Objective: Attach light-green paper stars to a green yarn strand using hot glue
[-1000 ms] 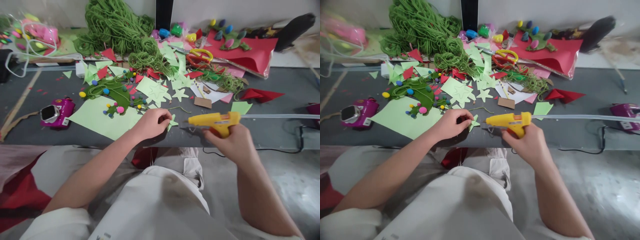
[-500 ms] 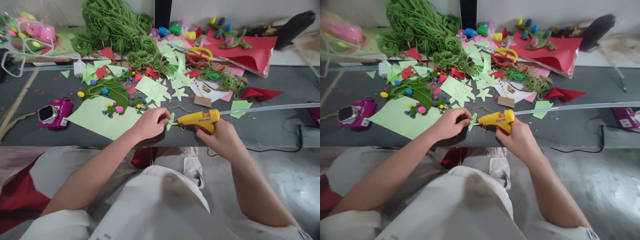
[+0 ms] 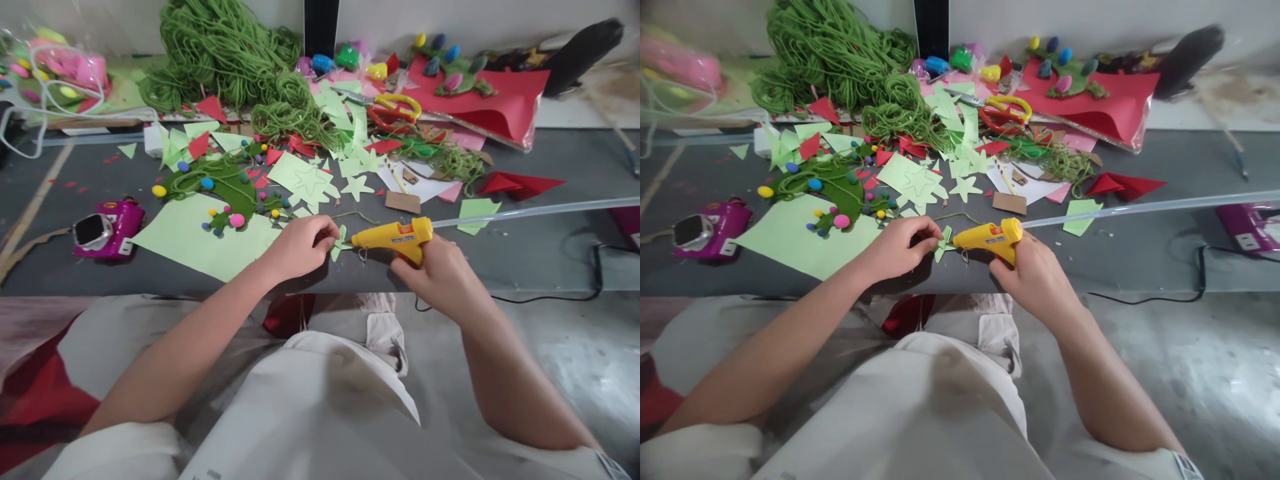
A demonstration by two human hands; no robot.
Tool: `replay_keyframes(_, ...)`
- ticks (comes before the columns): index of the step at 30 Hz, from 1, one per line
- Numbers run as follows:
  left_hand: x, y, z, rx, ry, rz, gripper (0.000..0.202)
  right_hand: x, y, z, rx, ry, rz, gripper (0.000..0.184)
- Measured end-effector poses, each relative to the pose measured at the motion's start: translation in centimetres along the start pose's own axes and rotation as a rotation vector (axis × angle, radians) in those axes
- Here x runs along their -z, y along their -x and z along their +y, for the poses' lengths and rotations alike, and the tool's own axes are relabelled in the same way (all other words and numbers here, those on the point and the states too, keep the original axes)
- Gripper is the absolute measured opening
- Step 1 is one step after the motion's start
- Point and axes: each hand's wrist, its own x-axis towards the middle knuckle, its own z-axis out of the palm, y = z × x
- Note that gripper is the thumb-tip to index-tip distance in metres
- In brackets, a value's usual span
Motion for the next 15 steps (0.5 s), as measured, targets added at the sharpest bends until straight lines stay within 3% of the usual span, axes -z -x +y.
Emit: replay_keyframes(15, -0.16, -0.09, -0.16, 0.0, 0.001, 0.007, 0.009, 0.33, 0.28, -0.11, 0.086, 0.081, 0.006, 0.031)
